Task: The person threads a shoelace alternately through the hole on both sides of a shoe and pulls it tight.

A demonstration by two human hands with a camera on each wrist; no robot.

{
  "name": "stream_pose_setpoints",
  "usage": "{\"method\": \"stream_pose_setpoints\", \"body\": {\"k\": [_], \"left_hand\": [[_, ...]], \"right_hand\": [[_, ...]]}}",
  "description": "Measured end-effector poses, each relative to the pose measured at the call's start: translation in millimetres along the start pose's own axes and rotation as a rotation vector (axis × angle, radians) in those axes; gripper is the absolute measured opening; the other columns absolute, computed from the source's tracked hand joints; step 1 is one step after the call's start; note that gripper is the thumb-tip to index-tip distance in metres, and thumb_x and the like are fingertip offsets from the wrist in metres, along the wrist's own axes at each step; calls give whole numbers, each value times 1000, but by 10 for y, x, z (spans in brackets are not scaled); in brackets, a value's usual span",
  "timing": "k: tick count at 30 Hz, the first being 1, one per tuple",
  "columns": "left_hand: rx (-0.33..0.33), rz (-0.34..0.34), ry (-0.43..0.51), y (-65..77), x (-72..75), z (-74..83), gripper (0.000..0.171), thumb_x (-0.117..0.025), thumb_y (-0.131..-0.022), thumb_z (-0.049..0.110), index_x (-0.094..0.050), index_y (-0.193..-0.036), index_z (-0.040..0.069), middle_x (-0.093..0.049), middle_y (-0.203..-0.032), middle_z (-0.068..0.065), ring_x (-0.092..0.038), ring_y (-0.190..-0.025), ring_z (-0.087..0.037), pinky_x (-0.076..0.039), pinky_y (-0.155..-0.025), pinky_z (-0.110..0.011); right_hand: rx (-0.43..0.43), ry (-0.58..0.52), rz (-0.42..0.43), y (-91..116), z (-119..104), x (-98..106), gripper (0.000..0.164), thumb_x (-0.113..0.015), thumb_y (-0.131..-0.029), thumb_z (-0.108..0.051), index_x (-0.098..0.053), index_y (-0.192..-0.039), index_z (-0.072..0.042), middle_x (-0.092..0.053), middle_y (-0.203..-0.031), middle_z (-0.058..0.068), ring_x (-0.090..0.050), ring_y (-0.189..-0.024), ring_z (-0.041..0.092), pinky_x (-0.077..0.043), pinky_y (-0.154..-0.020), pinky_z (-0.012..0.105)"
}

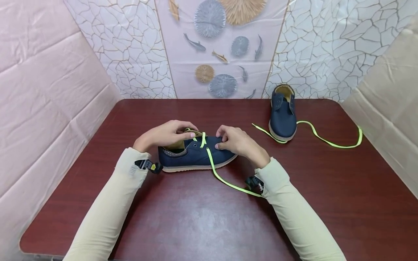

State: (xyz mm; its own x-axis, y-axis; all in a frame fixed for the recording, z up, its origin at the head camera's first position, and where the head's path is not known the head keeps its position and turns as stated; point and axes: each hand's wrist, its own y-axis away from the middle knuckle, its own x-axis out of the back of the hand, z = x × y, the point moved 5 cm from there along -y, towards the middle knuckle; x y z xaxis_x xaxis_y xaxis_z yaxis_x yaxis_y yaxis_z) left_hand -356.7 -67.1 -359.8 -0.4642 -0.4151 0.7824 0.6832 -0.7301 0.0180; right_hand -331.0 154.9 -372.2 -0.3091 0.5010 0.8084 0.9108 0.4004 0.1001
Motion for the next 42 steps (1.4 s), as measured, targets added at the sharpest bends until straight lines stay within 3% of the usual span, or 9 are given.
{"method": "stream_pose_setpoints", "body": {"k": [5,8,12,16,20,26,32,37,42], "left_hand": [[1,-24,-36,-24,-86,-53,36,-55,-111,42,-68,-135,18,-71,-114,2,-64,-100,-15,-50,-99,-37],[-5,-9,-46,-25,-79,-75,36,-53,-112,41,-69,-136,20,-70,-121,5,-63,-102,-13,-49,-103,-37],[-9,-11,-24,-14,-61,-90,37,-50,-113,40,-68,-139,22,-70,-127,5,-67,-91,-16,-49,-100,-38],[-8,-18,-5,-2,-61,-98,37,-49,-113,39,-67,-142,24,-71,-118,4,-67,-77,-19,-52,-91,-37],[-1,-16,9,4,-74,-125,37,-49,-113,39,-66,-142,24,-70,-117,4,-66,-74,-19,-52,-89,-37],[2,-18,29,-4,-88,-120,36,-49,-113,38,-66,-143,24,-71,-103,1,-65,-71,-20,-52,-84,-37],[-4,-20,8,-34,-89,-84,36,-50,-113,38,-67,-141,23,-68,-85,-2,-64,-68,-19,-51,-85,-35],[4,-20,4,-44,-92,-90,36,-50,-113,38,-67,-141,21,-68,-85,-2,-64,-69,-18,-51,-85,-35],[5,-20,11,-37,-112,-104,37,-50,-113,38,-66,-142,21,-68,-87,-1,-63,-69,-18,-51,-85,-35]], "right_hand": [[26,-9,-27,-4,-40,43,27,-71,-103,-21,-65,-124,-4,-70,-105,15,-63,-95,28,-49,-85,42],[33,-11,-43,6,-63,78,28,-68,-105,-23,-66,-126,-4,-71,-108,15,-64,-96,28,-50,-84,41],[61,-9,-81,25,-111,89,18,-70,-104,-21,-69,-114,-6,-71,-99,9,-61,-89,24,-48,-79,37],[218,58,-152,63,-206,52,6,-74,-100,-11,-70,-104,-8,-68,-93,3,-61,-86,19,-50,-78,36],[342,119,-197,86,-225,5,11,-80,-94,-9,-70,-99,-10,-64,-93,1,-59,-84,17,-52,-77,35],[249,129,-166,75,-236,-47,17,-82,-94,-27,-73,-91,-13,-64,-78,-3,-56,-70,13,-46,-66,30],[120,371,-67,133,-398,-152,36,-82,-90,-49,-66,-82,-18,-61,-74,-4,-56,-65,14,-43,-58,33],[135,518,-33,221,-552,-211,33,-78,-94,-35,-58,-76,-15,-55,-71,0,-54,-59,18,-40,-52,34],[176,627,43,304,-642,-239,23,-73,-90,-17,-57,-75,-12,-53,-71,2,-53,-61,19,-41,-50,36]]}}
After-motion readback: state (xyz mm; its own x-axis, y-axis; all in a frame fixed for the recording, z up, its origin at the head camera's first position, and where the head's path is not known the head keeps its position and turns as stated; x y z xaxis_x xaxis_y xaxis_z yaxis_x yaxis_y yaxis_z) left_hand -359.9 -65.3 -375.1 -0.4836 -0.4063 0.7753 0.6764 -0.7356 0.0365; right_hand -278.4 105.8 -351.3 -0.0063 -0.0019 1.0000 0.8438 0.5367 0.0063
